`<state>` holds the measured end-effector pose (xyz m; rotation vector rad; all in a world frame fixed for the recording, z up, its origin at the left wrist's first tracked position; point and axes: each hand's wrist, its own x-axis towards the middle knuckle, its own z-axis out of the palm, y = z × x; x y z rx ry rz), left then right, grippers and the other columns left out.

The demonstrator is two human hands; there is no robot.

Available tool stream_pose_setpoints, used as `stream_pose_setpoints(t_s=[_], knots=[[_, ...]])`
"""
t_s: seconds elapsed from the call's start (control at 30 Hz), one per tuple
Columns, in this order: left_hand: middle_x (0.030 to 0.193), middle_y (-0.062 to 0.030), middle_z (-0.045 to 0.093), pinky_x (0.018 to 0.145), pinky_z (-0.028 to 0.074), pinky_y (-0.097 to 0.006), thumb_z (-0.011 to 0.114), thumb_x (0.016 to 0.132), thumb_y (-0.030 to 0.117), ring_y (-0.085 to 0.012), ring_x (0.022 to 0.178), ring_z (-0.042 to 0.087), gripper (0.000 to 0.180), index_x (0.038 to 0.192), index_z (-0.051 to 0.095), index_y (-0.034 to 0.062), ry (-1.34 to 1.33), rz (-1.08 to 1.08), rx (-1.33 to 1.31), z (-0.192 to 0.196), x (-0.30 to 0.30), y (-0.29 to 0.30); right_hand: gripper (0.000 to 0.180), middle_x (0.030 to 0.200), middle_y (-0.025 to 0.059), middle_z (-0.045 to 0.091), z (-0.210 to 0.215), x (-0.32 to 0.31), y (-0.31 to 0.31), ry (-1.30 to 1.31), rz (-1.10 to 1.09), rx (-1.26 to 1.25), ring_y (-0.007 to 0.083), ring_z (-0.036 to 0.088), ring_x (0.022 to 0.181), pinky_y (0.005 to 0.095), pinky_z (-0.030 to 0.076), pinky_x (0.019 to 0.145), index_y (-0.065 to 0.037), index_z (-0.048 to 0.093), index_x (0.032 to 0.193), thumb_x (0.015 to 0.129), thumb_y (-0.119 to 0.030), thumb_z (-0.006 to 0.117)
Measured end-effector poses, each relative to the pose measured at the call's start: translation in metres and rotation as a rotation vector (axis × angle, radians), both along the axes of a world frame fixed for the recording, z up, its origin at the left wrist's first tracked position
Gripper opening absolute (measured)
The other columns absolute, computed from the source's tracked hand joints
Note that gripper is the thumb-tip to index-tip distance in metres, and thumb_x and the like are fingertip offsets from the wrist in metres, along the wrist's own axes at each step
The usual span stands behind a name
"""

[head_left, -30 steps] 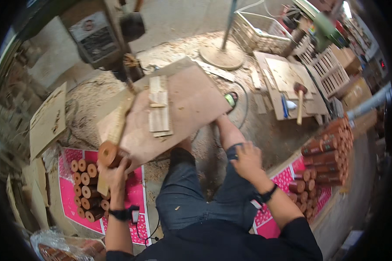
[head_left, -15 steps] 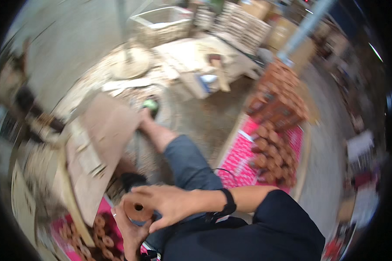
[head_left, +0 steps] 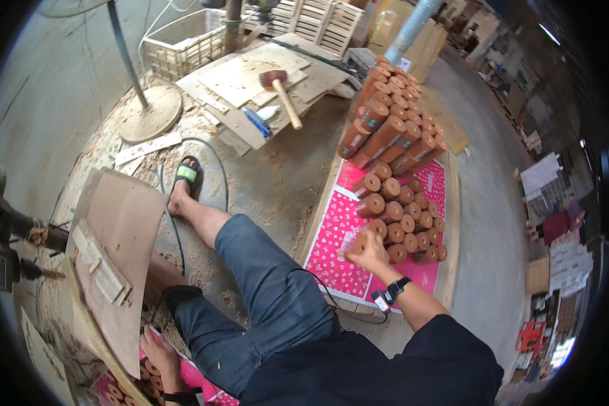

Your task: Operating a drill press to create centered holes in several cylindrical wooden blocks.

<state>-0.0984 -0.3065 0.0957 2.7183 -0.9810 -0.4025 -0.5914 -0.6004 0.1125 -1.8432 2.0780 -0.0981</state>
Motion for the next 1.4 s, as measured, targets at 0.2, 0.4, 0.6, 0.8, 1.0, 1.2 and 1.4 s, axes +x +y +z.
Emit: stream_pose_setpoints(t_s=[0.2,0.4,0.6,0.8,1.0,1.2,1.4], knots=[[0.134,-0.0188,0.052,0.099,0.041,-0.049,0.072,0.077,0.024,-0.0403,0.121,0.048,0.036,0.113,0.069,0.0204,0.061,-0.672,-0.228,0.015,-0.068,0.009,0.065,0.108,0.0234,0.051,-0.106,-0.084,0.044,-0.014,-0.547,-0.137,0.0326,0.055,0.099,0.0451,0.049,0.084,-0.005,0.048,0.119,0.067,-0.024,0.083],[0.128,-0.0274,0.049,0.094,0.043,-0.049,0.06,0.084,0.013,-0.0456,0.112,0.049,0.052,0.134,0.048,0.0058,0.005,0.143,0.053,0.016,-0.021,0.021,0.06,0.124,0.022,0.054,-0.13,-0.124,0.027,0.349,-0.424,0.087,0.0328,0.053,0.114,0.0424,0.046,0.097,-0.007,0.046,0.129,0.079,-0.028,0.071],[0.137,-0.0211,0.047,0.106,0.035,-0.053,0.067,0.084,0.041,-0.0419,0.128,0.043,0.045,0.123,0.062,0.02,0.266,-0.739,-0.311,0.035,-0.102,0.01,0.037,0.122,0.0175,0.06,-0.06,0.008,-0.005,0.221,0.06,-0.252,0.0259,0.056,0.114,0.036,0.046,0.097,-0.004,0.058,0.119,0.085,-0.017,0.064],[0.137,-0.0205,0.047,0.1,0.037,-0.059,0.062,0.087,0.037,-0.0427,0.126,0.044,0.037,0.119,0.063,0.0172,-0.211,-0.076,0.047,-0.006,-0.051,-0.016,0.03,0.107,0.0113,0.069,0.057,0.198,0.055,-0.454,1.363,0.102,0.03,0.065,0.096,0.0389,0.05,0.086,-0.007,0.064,0.114,0.085,-0.015,0.065],[0.114,-0.0221,0.065,0.095,0.047,-0.041,0.062,0.09,0.041,-0.0361,0.108,0.062,0.052,0.125,0.059,0.0029,0.561,0.073,-0.111,-0.004,-0.01,0.098,0.046,0.128,0.0159,0.058,0.048,0.298,0.092,-0.028,1.907,0.168,0.0317,0.051,0.121,0.0542,0.036,0.098,-0.016,0.064,0.12,0.077,-0.031,0.072],[0.109,-0.0221,0.067,0.087,0.051,-0.038,0.063,0.087,0.044,-0.0318,0.103,0.066,0.053,0.115,0.064,-0.001,0.428,1.052,-0.219,-0.053,-0.008,0.293,0.03,0.116,0.0175,0.063,0.031,0.318,0.012,-0.285,1.301,0.089,0.033,0.058,0.11,0.0404,0.042,0.096,-0.003,0.065,0.11,0.084,-0.017,0.067],[0.115,-0.0217,0.065,0.089,0.05,-0.034,0.076,0.079,0.036,-0.0296,0.106,0.064,0.067,0.13,0.053,-0.0021,0.364,1.362,-0.033,-0.136,-0.032,0.348,0.027,0.108,0.0159,0.065,0.026,0.293,-0.012,-0.246,1.205,0.068,0.0266,0.064,0.097,0.0349,0.048,0.089,0.002,0.061,0.116,0.091,-0.01,0.061]])
